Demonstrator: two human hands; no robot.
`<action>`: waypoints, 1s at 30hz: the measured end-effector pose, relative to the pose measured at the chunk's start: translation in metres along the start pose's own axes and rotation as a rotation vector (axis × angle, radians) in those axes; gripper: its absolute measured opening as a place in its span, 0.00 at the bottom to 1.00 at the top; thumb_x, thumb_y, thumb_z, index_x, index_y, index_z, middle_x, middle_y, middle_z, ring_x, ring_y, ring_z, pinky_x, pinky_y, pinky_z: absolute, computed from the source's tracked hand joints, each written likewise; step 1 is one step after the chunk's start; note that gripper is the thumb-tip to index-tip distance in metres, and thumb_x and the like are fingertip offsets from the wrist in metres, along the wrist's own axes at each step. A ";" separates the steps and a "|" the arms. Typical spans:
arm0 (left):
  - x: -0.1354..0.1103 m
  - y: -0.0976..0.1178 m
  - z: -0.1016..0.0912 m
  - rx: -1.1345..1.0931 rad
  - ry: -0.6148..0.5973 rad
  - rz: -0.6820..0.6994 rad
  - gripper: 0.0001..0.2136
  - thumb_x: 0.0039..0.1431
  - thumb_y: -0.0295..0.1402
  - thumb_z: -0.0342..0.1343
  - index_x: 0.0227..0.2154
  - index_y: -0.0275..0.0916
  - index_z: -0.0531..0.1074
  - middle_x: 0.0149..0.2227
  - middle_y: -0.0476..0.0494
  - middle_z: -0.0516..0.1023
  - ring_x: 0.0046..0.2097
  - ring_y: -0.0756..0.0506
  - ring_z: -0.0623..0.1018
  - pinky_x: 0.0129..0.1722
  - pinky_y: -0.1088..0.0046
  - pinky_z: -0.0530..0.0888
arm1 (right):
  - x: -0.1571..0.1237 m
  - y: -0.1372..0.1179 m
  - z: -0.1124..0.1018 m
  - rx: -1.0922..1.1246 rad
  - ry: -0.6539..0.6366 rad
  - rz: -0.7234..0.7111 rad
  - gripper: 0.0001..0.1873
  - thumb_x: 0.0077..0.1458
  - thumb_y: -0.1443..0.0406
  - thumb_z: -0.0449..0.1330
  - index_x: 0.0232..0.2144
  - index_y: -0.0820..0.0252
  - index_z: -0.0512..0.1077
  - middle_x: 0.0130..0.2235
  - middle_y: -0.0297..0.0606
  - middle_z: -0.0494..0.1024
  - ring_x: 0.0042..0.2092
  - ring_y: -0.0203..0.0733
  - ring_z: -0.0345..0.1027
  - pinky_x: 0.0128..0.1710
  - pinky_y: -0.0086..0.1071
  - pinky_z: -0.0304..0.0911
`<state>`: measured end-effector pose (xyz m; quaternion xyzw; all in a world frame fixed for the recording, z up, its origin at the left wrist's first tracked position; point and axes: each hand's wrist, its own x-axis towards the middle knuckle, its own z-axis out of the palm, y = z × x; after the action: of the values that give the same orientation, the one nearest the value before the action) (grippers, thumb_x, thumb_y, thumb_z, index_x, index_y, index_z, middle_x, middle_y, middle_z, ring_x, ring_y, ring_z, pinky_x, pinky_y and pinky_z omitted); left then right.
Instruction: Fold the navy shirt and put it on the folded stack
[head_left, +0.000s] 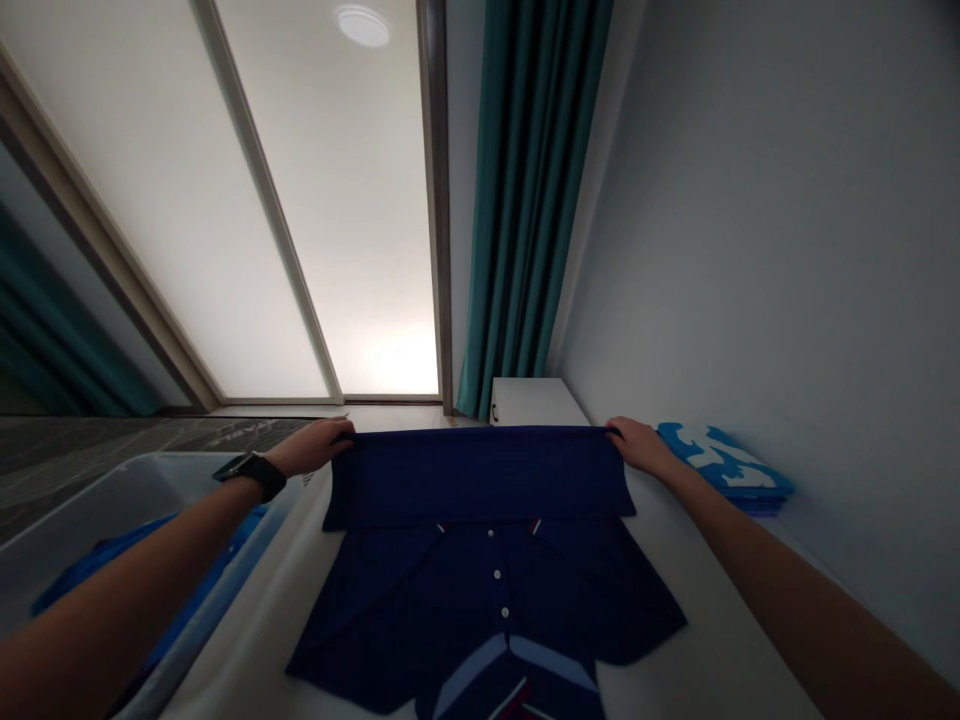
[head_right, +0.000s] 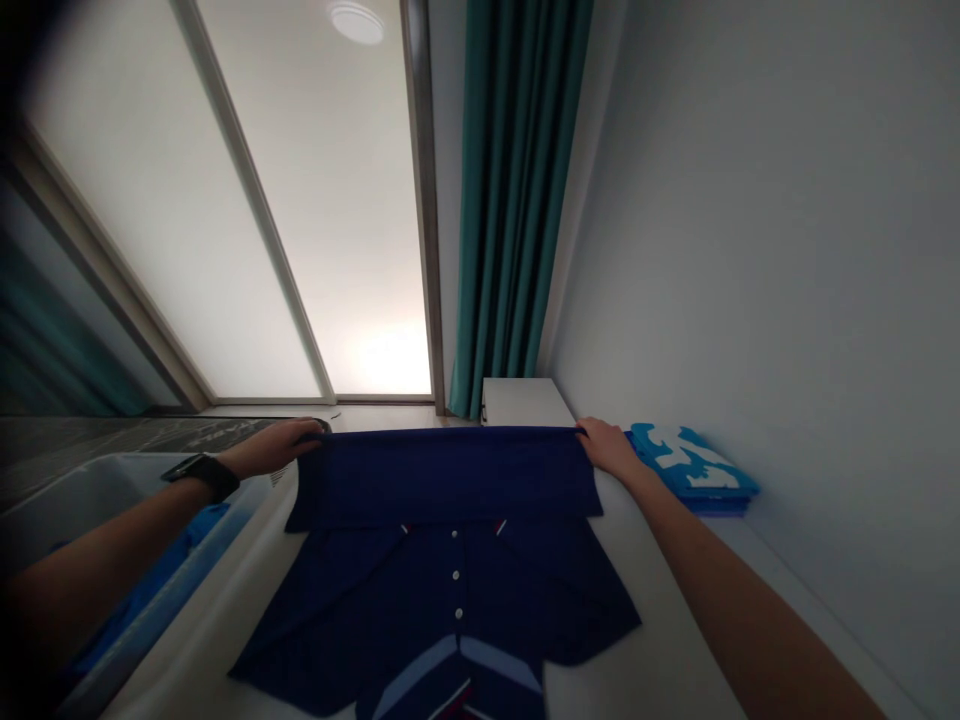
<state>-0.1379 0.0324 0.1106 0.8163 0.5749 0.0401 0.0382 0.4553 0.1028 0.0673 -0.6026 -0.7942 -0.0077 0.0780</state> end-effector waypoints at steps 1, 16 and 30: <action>-0.003 0.000 -0.004 -0.001 0.016 -0.005 0.16 0.60 0.40 0.42 0.38 0.38 0.71 0.41 0.39 0.77 0.43 0.41 0.76 0.45 0.67 0.69 | -0.001 -0.001 -0.005 0.002 0.019 -0.001 0.13 0.62 0.65 0.49 0.43 0.59 0.72 0.47 0.46 0.76 0.47 0.48 0.68 0.45 0.35 0.60; -0.083 0.047 -0.048 -0.077 0.120 -0.061 0.15 0.59 0.43 0.45 0.37 0.40 0.71 0.39 0.41 0.78 0.41 0.41 0.75 0.44 0.66 0.71 | -0.079 0.003 -0.043 0.195 0.130 -0.083 0.11 0.57 0.64 0.50 0.37 0.57 0.72 0.40 0.43 0.77 0.42 0.49 0.71 0.44 0.39 0.64; -0.203 0.093 0.105 -0.138 0.401 -0.116 0.11 0.62 0.36 0.46 0.40 0.42 0.72 0.42 0.40 0.75 0.45 0.42 0.76 0.45 0.66 0.74 | -0.225 -0.008 0.073 0.407 0.264 -0.045 0.11 0.53 0.64 0.50 0.35 0.54 0.72 0.46 0.45 0.73 0.49 0.51 0.67 0.52 0.49 0.63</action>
<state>-0.1078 -0.1920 0.0116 0.7531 0.6129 0.2386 -0.0191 0.4980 -0.1070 -0.0338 -0.5505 -0.7754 0.0719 0.3008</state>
